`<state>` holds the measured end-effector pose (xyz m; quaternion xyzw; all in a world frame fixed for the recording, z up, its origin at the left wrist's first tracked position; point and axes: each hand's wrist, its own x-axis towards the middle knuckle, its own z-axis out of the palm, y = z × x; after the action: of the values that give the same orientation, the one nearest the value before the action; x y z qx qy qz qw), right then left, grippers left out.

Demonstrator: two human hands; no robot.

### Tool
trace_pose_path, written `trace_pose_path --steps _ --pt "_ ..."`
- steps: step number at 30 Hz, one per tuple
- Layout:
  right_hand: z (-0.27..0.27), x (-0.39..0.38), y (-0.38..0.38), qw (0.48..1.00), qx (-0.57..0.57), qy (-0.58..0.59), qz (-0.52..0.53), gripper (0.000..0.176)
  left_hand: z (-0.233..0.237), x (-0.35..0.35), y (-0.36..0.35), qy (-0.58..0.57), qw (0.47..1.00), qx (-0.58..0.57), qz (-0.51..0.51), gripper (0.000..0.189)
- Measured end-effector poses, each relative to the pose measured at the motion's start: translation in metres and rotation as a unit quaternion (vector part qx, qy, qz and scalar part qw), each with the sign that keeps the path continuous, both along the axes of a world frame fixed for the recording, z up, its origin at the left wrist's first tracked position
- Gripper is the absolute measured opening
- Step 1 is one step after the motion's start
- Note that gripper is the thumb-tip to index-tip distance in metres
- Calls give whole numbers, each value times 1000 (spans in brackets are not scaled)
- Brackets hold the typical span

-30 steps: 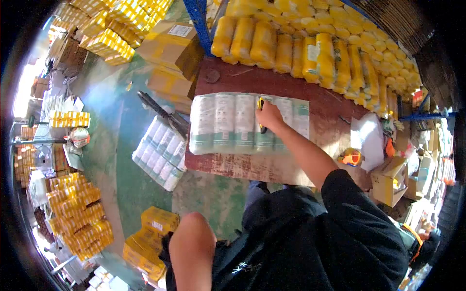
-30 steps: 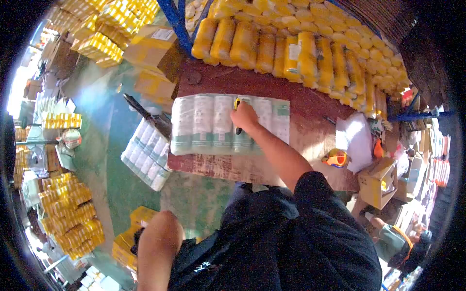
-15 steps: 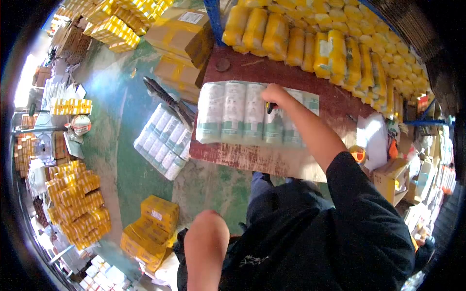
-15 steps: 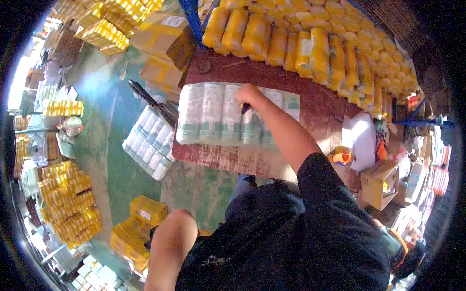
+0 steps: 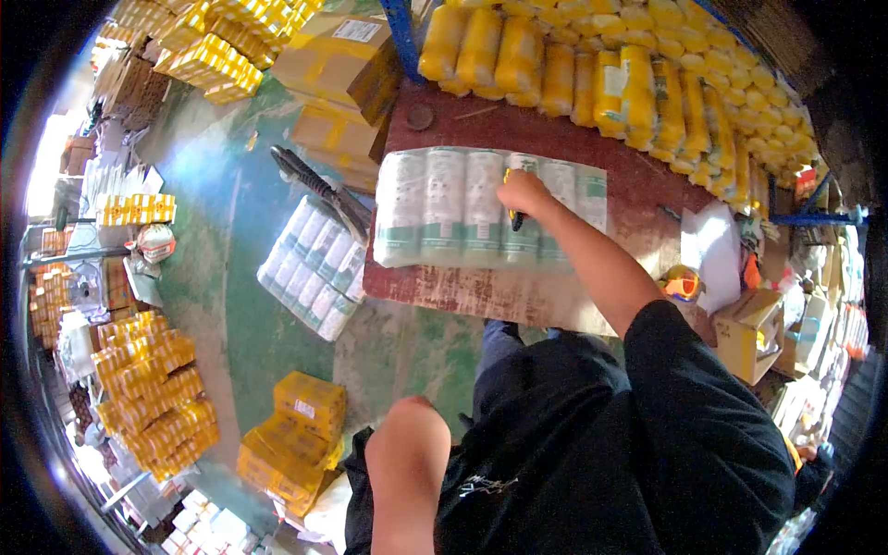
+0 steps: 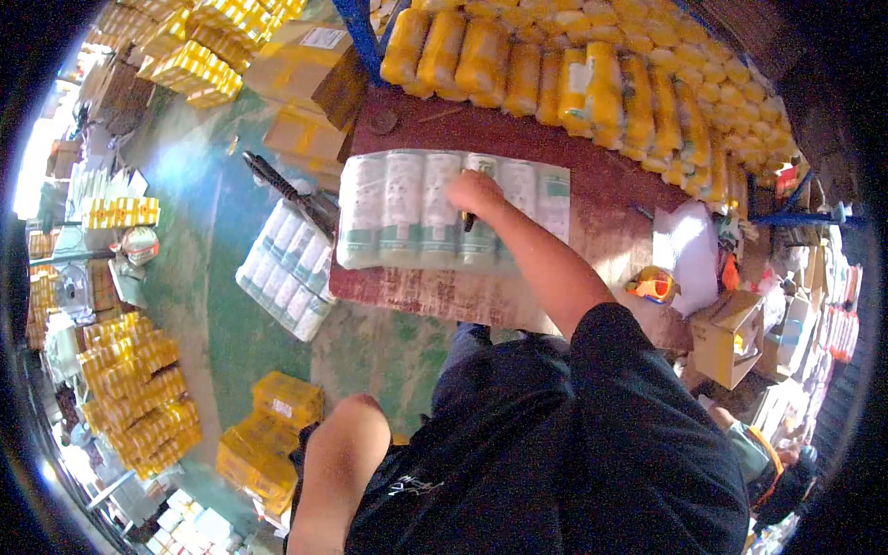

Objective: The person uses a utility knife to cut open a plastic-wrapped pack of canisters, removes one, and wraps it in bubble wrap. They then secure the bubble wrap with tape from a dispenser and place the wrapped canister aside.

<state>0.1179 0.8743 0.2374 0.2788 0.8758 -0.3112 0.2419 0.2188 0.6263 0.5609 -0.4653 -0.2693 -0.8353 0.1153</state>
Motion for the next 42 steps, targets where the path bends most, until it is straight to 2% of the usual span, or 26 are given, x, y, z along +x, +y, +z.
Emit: trace_pose_path --steps 3,6,10,12,14,16,17,18,19,20,21,22,24,26,29,31,35,37,39,41,42 --pt "-14 3 0 1000 6 -16 -22 43 1 0 2 1 1000 0 -2 21" --pt "-10 10 1 999 -16 -33 3 43 2 -1 5 0 1000 0 -2 22" --pt "-26 25 -2 1000 -20 1 -25 35 0 -4 6 -8 1000 2 -5 23" --pt "-41 35 -8 998 12 51 17 34 -5 -6 4 -15 1000 -6 0 24" --pt "-4 42 -18 1000 -17 21 -16 36 -15 -7 3 -26 999 -16 9 25" --pt "-16 50 -16 999 -39 16 -8 36 -45 -14 4 -81 995 -47 32 26" --pt "-20 56 -16 998 -53 14 -2 36 -69 -20 7 -136 985 -89 50 27" --pt "-19 59 -14 997 -73 -2 0 35 -102 -32 12 -213 956 -190 76 27" --pt "-17 62 -15 995 -95 -14 9 36 -139 -48 17 -267 892 -345 115 19" --pt "-21 66 -18 996 -89 1 15 35 -176 -64 23 -289 804 -503 130 15" --pt "-28 72 -21 996 -83 20 18 34 -217 -84 35 -183 801 -552 142 17" --pt "-31 80 -23 996 -81 40 26 31 -253 -94 48 -155 771 -606 121 25" --pt "-57 92 -29 997 -35 63 26 27 -321 -100 76 -99 771 -616 128 28" --pt "-51 98 -34 997 -22 53 44 25 -394 -106 99 79 712 -675 173 37" --pt "-15 106 -39 997 -24 41 64 24 -371 -112 119 119 578 -803 78 47" --pt "-27 122 -39 996 -28 81 22 25 -389 -121 127 171 565 -800 109 50" --pt "-77 171 -48 983 -120 127 -48 30 -367 -143 123 283 511 -799 142 54" --pt "-77 191 -44 979 -159 109 -69 40 -365 -150 121 326 497 -790 152 55" --pt "-80 204 -42 980 -135 136 -60 41 -368 -154 120 358 490 -781 151 53" --pt "-89 217 -38 977 -46 208 -17 31 -363 -161 119 377 458 -799 101 52" --pt "-97 221 -35 977 -73 200 -37 30 -360 -165 120 387 441 -806 77 52"
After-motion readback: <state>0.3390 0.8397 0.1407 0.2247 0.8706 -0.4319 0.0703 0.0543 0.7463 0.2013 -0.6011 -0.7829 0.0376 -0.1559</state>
